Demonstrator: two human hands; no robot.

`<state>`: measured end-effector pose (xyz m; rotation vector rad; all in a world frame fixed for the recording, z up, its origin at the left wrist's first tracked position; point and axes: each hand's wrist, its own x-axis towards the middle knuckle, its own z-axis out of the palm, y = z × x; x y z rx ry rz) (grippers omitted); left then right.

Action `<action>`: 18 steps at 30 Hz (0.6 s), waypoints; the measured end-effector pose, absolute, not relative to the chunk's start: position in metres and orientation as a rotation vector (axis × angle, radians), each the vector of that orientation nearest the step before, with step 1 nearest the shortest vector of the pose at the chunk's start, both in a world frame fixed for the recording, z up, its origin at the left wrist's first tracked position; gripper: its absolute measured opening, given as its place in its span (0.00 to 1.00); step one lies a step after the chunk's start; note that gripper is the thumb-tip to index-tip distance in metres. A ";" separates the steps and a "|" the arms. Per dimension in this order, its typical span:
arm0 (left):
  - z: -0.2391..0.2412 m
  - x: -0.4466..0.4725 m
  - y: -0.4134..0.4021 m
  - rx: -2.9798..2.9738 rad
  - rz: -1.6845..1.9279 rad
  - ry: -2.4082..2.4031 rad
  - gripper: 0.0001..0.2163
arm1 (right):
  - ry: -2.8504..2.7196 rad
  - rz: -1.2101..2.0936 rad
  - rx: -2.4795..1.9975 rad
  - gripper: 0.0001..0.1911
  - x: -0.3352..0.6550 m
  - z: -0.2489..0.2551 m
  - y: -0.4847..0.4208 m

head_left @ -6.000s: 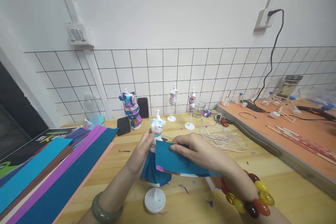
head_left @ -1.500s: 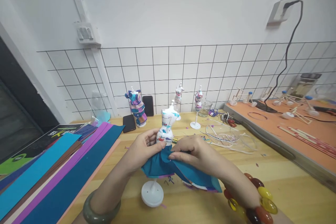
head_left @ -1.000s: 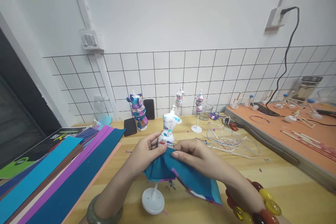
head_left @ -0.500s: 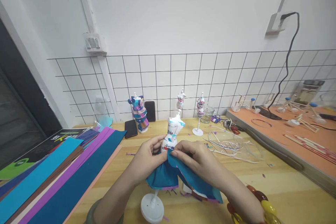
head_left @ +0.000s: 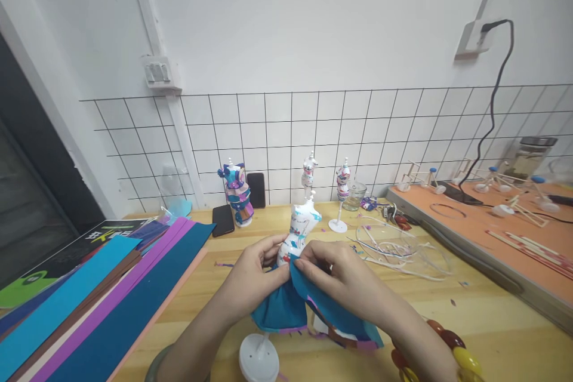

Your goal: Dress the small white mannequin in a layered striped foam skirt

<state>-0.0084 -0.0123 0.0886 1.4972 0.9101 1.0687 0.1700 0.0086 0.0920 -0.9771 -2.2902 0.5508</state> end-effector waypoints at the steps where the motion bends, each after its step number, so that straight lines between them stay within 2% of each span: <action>1: 0.088 -0.008 -0.012 1.504 1.066 0.906 0.23 | -2.294 0.561 -0.973 0.12 0.170 0.092 0.009; 6: 0.090 -0.010 -0.013 1.555 1.050 0.893 0.24 | -2.287 0.595 -0.951 0.11 0.171 0.094 0.008; 18: 0.089 -0.003 -0.013 1.445 1.102 0.921 0.19 | -2.302 0.545 -0.981 0.11 0.172 0.095 0.006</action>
